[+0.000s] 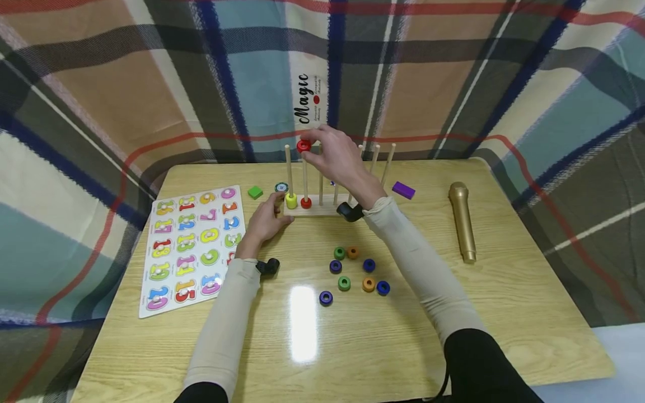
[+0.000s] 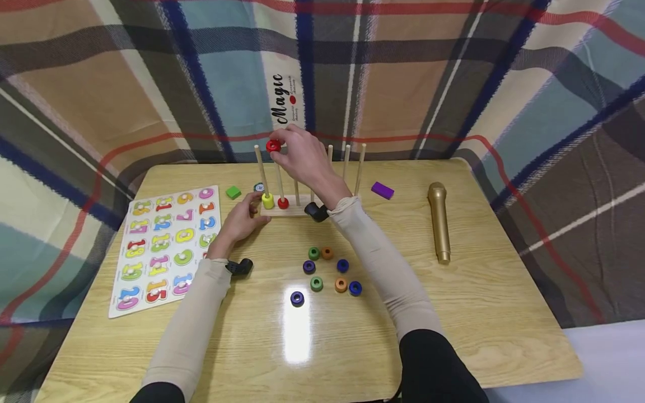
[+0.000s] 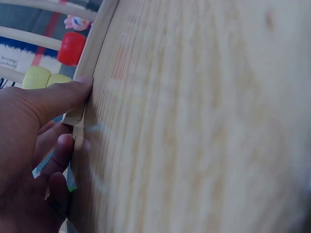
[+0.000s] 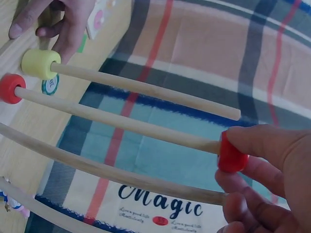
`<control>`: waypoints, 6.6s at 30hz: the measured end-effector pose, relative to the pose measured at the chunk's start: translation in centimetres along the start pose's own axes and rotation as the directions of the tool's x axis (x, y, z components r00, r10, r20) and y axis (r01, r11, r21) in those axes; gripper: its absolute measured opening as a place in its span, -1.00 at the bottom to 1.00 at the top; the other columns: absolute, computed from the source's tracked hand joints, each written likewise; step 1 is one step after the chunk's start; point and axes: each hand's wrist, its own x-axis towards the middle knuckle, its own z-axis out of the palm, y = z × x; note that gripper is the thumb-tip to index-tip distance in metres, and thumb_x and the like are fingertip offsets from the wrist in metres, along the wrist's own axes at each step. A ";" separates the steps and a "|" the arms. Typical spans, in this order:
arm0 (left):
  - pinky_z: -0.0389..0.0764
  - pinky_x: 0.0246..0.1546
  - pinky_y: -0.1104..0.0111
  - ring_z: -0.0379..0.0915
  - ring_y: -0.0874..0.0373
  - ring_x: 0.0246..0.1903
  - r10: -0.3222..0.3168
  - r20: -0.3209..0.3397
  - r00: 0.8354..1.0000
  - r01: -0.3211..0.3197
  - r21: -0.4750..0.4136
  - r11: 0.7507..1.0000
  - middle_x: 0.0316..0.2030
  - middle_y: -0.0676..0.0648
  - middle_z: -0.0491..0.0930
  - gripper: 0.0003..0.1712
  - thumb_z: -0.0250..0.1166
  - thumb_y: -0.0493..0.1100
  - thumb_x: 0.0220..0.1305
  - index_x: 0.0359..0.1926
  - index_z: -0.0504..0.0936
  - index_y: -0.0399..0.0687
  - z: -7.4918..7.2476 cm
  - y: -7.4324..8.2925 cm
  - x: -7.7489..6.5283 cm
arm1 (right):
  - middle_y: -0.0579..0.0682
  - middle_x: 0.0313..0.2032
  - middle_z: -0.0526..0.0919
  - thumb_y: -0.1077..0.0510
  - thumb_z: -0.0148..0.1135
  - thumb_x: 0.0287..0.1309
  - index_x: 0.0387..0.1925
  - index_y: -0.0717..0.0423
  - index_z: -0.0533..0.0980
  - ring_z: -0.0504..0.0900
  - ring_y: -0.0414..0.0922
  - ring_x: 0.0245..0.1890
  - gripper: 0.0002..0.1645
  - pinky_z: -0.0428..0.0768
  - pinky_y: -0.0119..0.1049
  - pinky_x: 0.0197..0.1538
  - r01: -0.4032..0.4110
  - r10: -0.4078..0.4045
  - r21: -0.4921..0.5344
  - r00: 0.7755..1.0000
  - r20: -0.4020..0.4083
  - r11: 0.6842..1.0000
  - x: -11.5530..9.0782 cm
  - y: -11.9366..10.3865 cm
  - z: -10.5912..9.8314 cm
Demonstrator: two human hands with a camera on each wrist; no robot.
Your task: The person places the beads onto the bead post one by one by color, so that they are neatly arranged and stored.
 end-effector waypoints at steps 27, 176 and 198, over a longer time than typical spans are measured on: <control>0.47 0.10 -0.07 0.45 -0.17 0.05 -0.004 0.000 1.000 0.004 0.020 1.000 0.05 -0.31 0.55 -0.08 0.45 -0.08 0.43 0.65 0.20 -0.06 -0.1 -0.4 0.6 | 0.04 -0.02 0.74 0.11 0.46 0.36 0.02 0.10 0.74 0.75 -0.02 -0.06 -0.74 0.73 -0.12 -0.07 0.270 -0.242 -0.044 0.914 0.325 0.962 -12.4 2.9 3.6; 0.46 0.20 -0.11 0.46 -0.19 0.15 -0.009 0.026 1.000 0.009 -0.016 1.000 0.20 -0.34 0.53 -0.06 0.41 -0.07 0.45 0.68 0.15 -0.06 0.1 -0.7 0.6 | 0.01 -0.08 0.78 0.09 0.51 0.31 -0.01 0.09 0.76 0.73 -0.02 -0.07 -0.73 0.64 -0.01 0.15 0.247 -0.203 -0.075 0.906 0.371 0.966 -13.0 6.1 5.5; 0.46 0.17 -0.08 0.45 -0.16 0.11 -0.001 0.020 1.000 0.002 -0.025 1.000 0.19 -0.33 0.54 -0.08 0.42 -0.09 0.45 0.67 0.17 -0.06 0.4 -0.4 0.6 | 0.15 0.01 0.67 0.11 0.38 0.45 0.18 0.17 0.71 0.56 0.07 -0.17 -0.63 0.54 -0.08 -0.11 0.034 -0.044 -0.044 0.969 -0.244 0.998 -3.9 5.1 -1.5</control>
